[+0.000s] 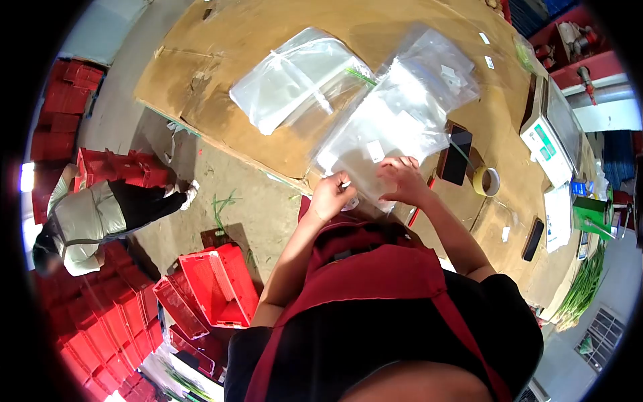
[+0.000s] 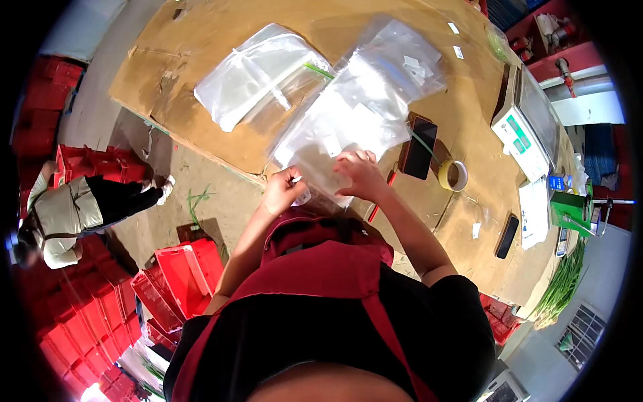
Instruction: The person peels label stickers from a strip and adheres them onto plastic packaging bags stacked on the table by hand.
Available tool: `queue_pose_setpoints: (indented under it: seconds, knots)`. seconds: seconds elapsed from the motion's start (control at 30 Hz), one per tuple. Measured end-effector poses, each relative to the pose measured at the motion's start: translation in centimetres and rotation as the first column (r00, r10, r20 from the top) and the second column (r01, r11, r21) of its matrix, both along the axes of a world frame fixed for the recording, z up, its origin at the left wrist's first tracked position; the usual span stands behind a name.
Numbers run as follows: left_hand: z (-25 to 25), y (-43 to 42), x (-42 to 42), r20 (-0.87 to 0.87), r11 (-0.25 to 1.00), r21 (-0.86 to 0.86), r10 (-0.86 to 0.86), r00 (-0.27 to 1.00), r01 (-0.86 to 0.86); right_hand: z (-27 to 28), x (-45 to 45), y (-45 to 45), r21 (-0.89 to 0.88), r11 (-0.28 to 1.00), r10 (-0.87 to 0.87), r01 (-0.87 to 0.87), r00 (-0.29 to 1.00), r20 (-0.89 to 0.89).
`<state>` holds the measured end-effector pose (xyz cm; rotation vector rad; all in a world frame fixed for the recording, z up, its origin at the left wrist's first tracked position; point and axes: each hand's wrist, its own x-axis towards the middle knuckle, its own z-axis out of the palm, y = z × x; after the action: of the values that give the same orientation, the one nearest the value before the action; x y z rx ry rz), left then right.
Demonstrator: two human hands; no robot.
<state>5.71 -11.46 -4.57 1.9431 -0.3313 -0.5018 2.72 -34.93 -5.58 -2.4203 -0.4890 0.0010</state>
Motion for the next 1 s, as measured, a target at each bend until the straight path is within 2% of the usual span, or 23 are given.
queue_pose_setpoints:
  seconds: [0.07,0.13,0.2,0.23,0.3,0.33,0.4,0.43,0.5,0.53,0.6,0.73,0.8,0.9,0.93,1.0]
  knots:
    - [-0.8,0.2,-0.1,-0.026,0.998,-0.069,0.007,1.0,-0.009,-0.8,-0.5,0.2,-0.062,0.997,-0.054,0.052,0.998,-0.021]
    - [-0.7,0.4,-0.1,-0.038,0.997,-0.071,0.008,0.999,-0.01,-1.6,-0.1,-0.1,-0.049,0.997,-0.06,0.06,0.998,0.0]
    - [-0.6,0.6,-0.3,-0.051,0.997,-0.068,0.017,0.999,-0.02,-2.3,0.5,-0.6,0.088,0.995,-0.037,0.036,0.999,0.007]
    - [-0.7,0.7,-0.4,-0.019,0.999,-0.033,0.021,1.0,-0.022,-2.5,0.8,-1.0,0.092,0.995,-0.034,0.034,0.999,0.006]
    - [-0.8,0.7,-0.5,0.014,1.0,-0.001,0.027,1.0,-0.027,-2.4,1.3,-1.5,0.3,0.953,0.008,0.035,0.99,-0.14]
    - [-0.8,0.7,-0.5,-0.005,1.0,-0.001,0.031,1.0,-0.031,-2.0,1.2,-1.5,0.299,0.954,0.011,0.032,0.99,-0.141]
    - [-0.9,0.6,-0.6,-0.026,0.999,-0.002,0.038,0.999,-0.038,-0.8,0.8,-1.4,0.437,0.827,-0.118,0.353,0.87,-0.479]
    - [-0.9,0.6,-0.6,-0.021,0.999,0.016,0.034,0.999,-0.033,-0.4,0.6,-1.4,0.436,0.828,-0.115,0.351,0.869,-0.481]
    - [-0.9,0.6,-0.6,-0.017,0.999,0.034,0.028,0.999,-0.028,0.2,0.5,-1.4,0.389,0.87,-0.224,0.304,0.945,-0.237]
    - [-1.0,0.6,-0.6,-0.005,0.999,0.037,0.025,1.0,-0.025,0.8,0.5,-1.6,0.388,0.87,-0.225,0.305,0.945,-0.237]
    - [-1.1,0.5,-0.5,0.004,0.999,0.039,0.019,1.0,-0.019,1.9,0.4,-2.0,0.093,0.952,-0.289,0.291,0.957,-0.031]
    - [-1.0,0.4,-0.5,-0.006,0.998,0.057,0.026,1.0,-0.026,2.3,-0.1,-2.3,0.173,0.924,-0.333,0.341,0.94,-0.074]
    - [-0.6,0.3,-0.5,-0.011,0.998,0.06,0.025,1.0,-0.024,2.6,-0.3,-2.3,0.236,0.873,-0.34,0.426,0.88,-0.332]
    - [-0.2,0.1,-0.4,-0.02,0.998,0.068,0.011,1.0,-0.01,0.7,-0.2,-2.6,0.136,0.909,-0.306,0.393,0.854,-0.421]
    - [-0.4,0.2,-0.4,-0.021,0.996,0.087,-0.003,1.0,0.005,0.5,0.0,-2.6,0.137,0.91,-0.304,0.392,0.854,-0.422]
    - [-0.6,0.4,-0.4,-0.021,0.994,0.105,-0.017,1.0,0.019,0.9,0.4,-2.2,0.176,0.952,-0.234,0.251,0.966,-0.11]
